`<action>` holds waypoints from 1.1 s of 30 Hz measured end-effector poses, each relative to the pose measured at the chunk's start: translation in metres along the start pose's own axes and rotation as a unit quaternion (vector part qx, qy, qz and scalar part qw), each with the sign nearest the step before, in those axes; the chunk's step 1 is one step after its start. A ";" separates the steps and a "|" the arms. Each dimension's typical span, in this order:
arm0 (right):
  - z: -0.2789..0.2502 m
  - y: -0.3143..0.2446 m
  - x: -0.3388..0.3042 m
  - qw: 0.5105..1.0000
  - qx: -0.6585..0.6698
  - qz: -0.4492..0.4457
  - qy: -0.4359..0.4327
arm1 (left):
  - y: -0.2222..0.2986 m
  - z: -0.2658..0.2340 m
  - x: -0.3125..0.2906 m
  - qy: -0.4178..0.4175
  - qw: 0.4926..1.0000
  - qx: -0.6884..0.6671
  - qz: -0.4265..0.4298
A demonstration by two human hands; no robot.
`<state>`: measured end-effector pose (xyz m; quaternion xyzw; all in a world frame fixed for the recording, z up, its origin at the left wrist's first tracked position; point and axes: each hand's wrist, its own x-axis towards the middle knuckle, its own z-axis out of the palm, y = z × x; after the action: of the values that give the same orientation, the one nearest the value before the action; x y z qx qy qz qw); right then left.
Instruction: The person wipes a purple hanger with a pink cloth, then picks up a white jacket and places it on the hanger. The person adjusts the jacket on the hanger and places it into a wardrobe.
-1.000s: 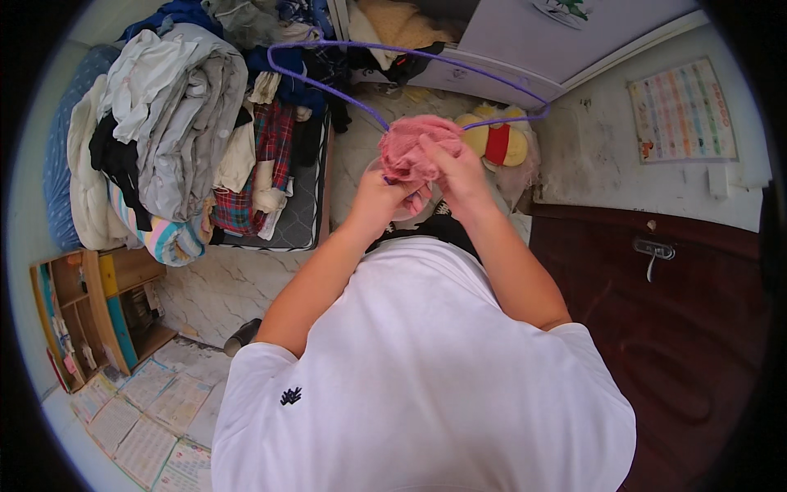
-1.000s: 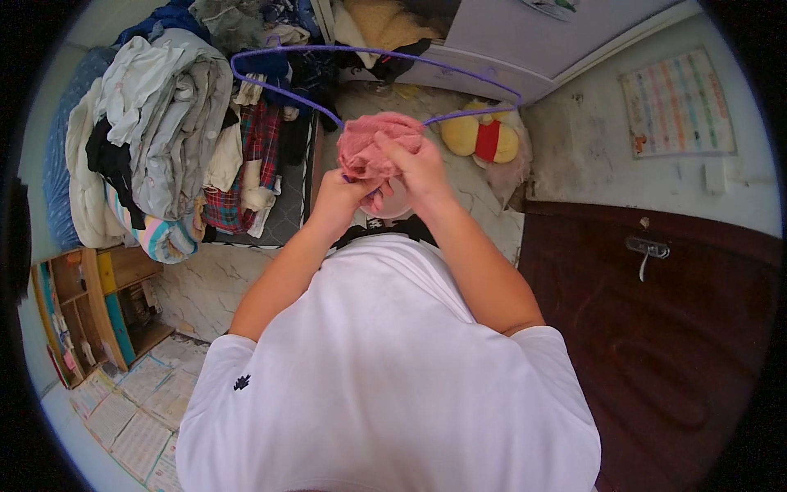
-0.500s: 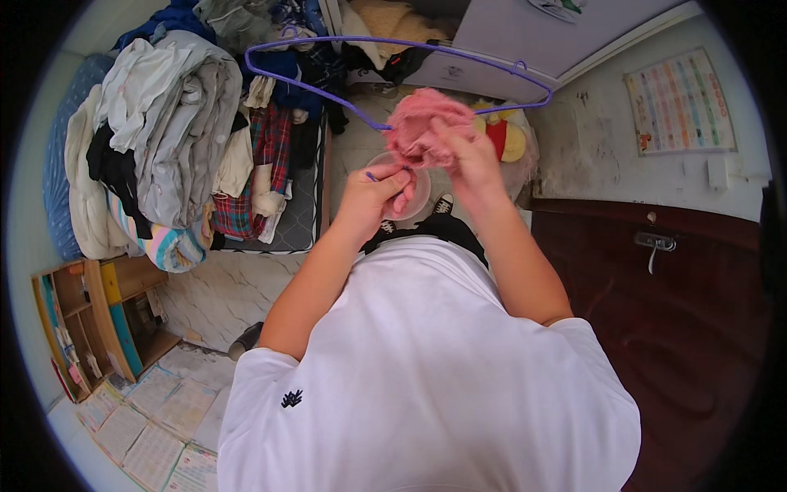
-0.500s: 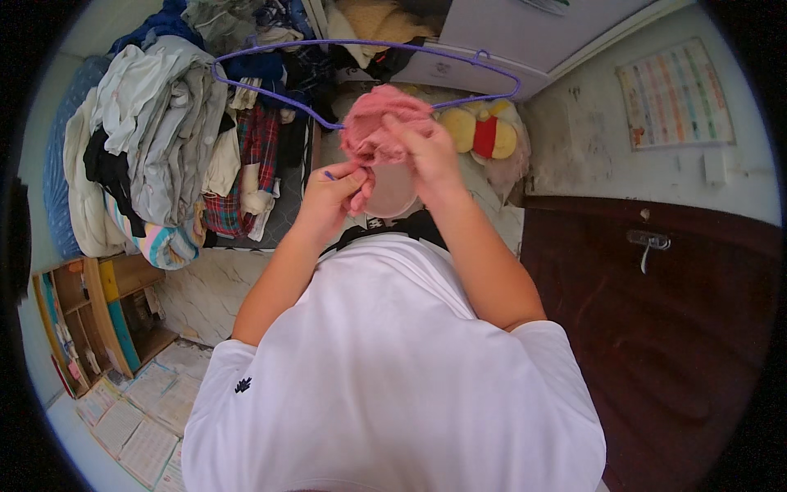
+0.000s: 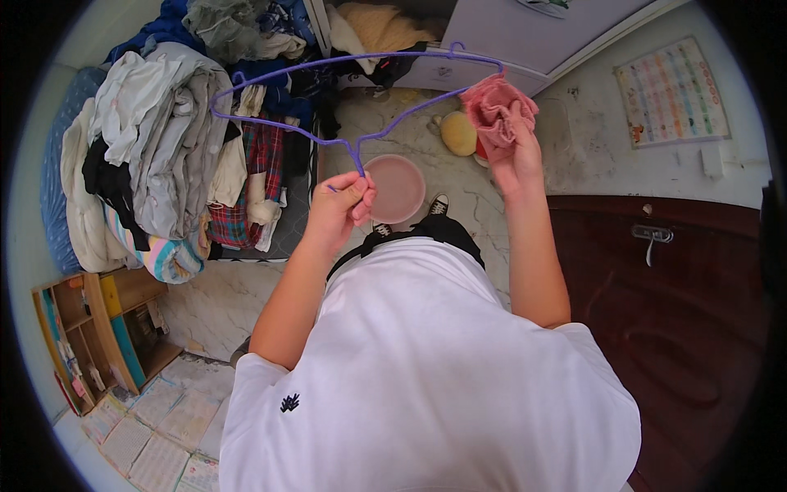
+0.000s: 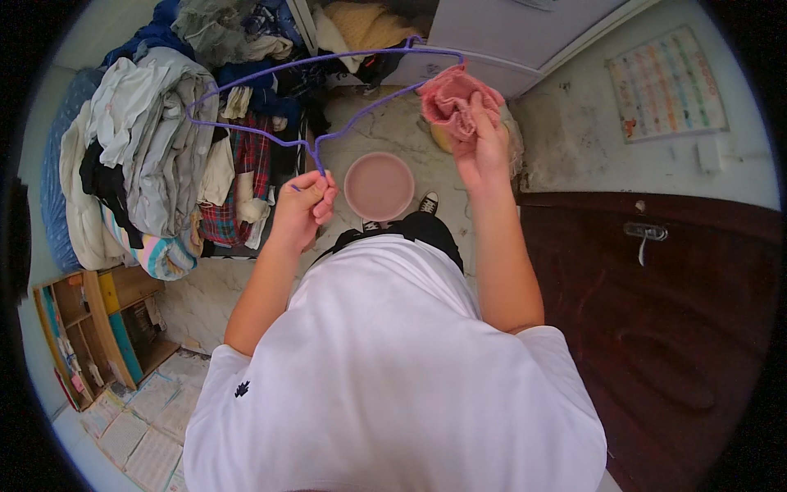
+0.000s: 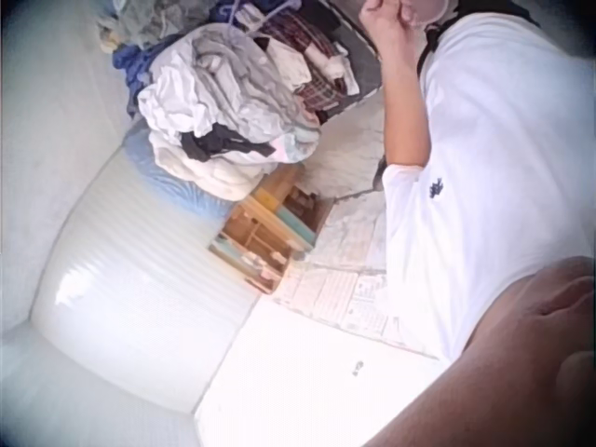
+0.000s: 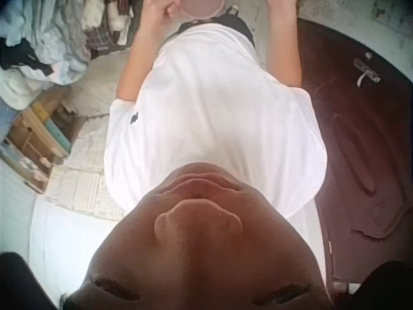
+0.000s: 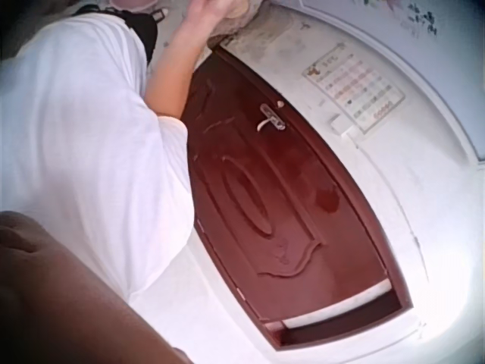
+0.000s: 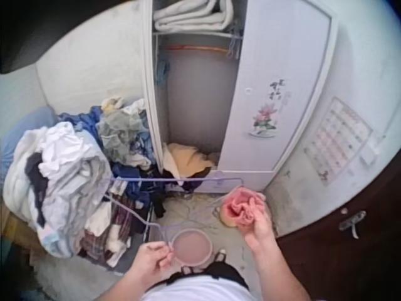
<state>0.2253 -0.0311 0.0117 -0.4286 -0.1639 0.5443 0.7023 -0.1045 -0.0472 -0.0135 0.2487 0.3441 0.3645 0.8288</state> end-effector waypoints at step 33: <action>0.019 0.045 -0.025 0.978 0.008 0.121 -0.168 | -0.015 0.033 0.002 -0.007 0.999 0.053 -0.007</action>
<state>0.1754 -0.0438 -0.0065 -0.3420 -0.2223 0.6907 0.5972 -0.0723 -0.0606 -0.0030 0.2925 0.3584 0.3386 0.8194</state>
